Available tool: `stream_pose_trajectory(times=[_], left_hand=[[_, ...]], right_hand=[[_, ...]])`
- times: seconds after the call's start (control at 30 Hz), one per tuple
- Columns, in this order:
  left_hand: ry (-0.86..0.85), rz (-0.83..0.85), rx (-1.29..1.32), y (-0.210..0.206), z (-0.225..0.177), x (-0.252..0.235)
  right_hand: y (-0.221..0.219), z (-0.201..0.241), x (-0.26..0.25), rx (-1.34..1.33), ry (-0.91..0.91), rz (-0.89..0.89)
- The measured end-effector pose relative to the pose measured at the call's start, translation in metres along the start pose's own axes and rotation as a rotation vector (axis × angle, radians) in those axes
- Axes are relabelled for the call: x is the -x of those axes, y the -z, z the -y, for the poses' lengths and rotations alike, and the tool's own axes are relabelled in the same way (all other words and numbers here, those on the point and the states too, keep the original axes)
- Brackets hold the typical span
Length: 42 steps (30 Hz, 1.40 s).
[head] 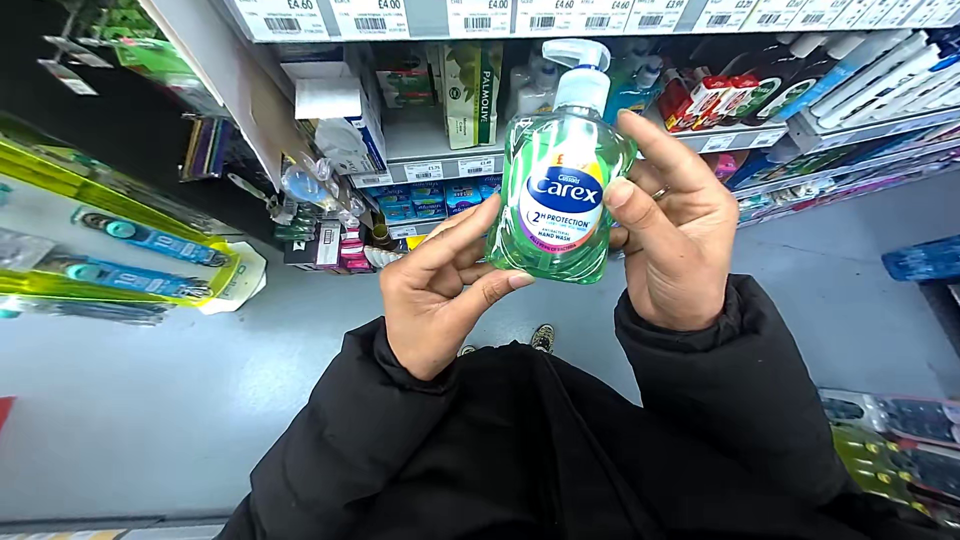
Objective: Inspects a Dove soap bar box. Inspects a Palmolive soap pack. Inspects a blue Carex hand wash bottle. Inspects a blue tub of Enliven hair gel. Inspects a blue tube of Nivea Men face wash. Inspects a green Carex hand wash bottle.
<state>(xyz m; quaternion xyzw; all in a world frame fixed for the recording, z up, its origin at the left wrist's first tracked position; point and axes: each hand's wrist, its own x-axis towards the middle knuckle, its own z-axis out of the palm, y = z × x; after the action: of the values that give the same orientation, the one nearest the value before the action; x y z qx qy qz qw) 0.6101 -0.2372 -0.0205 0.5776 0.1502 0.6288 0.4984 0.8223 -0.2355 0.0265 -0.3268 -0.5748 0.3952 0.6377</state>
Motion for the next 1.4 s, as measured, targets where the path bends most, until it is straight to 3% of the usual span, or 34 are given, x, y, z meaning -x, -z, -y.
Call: stream_pose_trajectory(times=[1.4], left_hand=[[0.045,0.004,-0.010,0.0011,0.0046,0.0005]], right_hand=[[0.0007,-0.0033,0.0012,0.001,-0.023,-0.009]])
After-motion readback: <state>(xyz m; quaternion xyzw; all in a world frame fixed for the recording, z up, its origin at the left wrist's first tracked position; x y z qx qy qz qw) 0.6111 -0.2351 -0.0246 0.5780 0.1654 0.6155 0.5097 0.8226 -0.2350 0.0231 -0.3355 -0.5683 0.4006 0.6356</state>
